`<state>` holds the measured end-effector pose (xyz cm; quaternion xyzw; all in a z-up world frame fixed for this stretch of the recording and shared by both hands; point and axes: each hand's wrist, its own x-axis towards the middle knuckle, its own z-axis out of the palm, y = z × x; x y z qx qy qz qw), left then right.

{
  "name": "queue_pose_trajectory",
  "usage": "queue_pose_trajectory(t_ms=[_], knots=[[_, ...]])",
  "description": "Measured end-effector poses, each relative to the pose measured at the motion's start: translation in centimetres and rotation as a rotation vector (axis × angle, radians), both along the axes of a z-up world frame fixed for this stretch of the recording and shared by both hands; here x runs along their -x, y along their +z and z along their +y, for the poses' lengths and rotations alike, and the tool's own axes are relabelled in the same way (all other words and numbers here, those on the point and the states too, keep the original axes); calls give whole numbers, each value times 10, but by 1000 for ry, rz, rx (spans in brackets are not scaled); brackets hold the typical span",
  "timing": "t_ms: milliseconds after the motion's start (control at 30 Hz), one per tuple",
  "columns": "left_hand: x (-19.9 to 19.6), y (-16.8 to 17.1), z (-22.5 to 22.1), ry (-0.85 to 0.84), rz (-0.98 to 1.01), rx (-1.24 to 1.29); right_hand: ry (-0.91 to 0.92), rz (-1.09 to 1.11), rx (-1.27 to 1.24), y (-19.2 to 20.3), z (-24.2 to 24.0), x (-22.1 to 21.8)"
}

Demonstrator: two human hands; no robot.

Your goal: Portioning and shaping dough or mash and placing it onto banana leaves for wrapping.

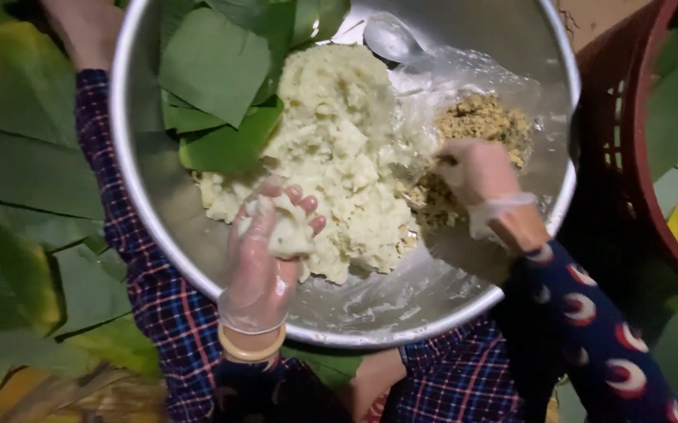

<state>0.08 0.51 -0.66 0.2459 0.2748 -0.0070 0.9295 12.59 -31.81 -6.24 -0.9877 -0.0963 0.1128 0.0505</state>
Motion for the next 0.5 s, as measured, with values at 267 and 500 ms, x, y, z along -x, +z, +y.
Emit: queue_pose_trajectory(t_ms=[267, 500], knots=[[-7, -1, -3, -46, -30, 157, 186, -122, -693, 153, 127, 64], [-2, 14, 2, 59, 282, 132, 334, 88, -720, 107, 212, 77]])
